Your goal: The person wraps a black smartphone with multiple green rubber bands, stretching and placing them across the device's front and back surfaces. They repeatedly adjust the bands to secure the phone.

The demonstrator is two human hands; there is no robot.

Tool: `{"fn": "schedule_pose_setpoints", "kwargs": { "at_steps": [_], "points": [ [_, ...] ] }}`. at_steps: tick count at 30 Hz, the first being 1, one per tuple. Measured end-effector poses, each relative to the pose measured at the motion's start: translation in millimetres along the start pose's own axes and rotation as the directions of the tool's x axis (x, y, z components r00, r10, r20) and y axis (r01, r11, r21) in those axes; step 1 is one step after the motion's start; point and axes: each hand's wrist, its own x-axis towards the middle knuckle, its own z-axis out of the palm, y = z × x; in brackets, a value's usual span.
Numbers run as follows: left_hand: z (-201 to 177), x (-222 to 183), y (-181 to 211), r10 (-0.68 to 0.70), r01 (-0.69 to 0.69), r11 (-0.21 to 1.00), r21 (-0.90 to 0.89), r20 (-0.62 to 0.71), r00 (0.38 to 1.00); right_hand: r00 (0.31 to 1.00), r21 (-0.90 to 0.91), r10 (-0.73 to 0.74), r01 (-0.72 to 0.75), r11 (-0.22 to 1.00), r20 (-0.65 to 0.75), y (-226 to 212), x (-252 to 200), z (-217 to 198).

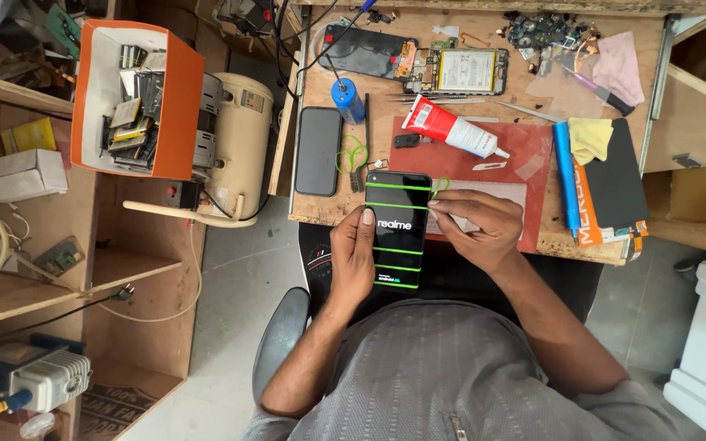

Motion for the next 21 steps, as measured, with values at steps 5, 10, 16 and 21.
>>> {"fn": "schedule_pose_setpoints", "kwargs": {
  "at_steps": [5,10,16,21],
  "points": [
    [2,1,2,-0.063,0.063,0.998,-0.007,-0.003,0.998,0.998,0.085,0.065,-0.065,0.994,0.001,7,-6,1],
    [2,1,1,0.044,-0.045,0.999,-0.017,-0.007,0.999,0.852,0.504,0.505,-0.498,0.706,0.135,8,-20,11],
    [1,4,-4,-0.073,0.073,0.997,-0.007,0.036,0.997,0.719,0.43,0.589,-0.693,0.578,0.369,3,-44,24],
    [0,2,-18,-0.113,0.168,0.948,-0.271,0.207,0.972,0.785,0.507,0.574,-0.603,0.616,0.235,-3,-44,25]
  ]
}}
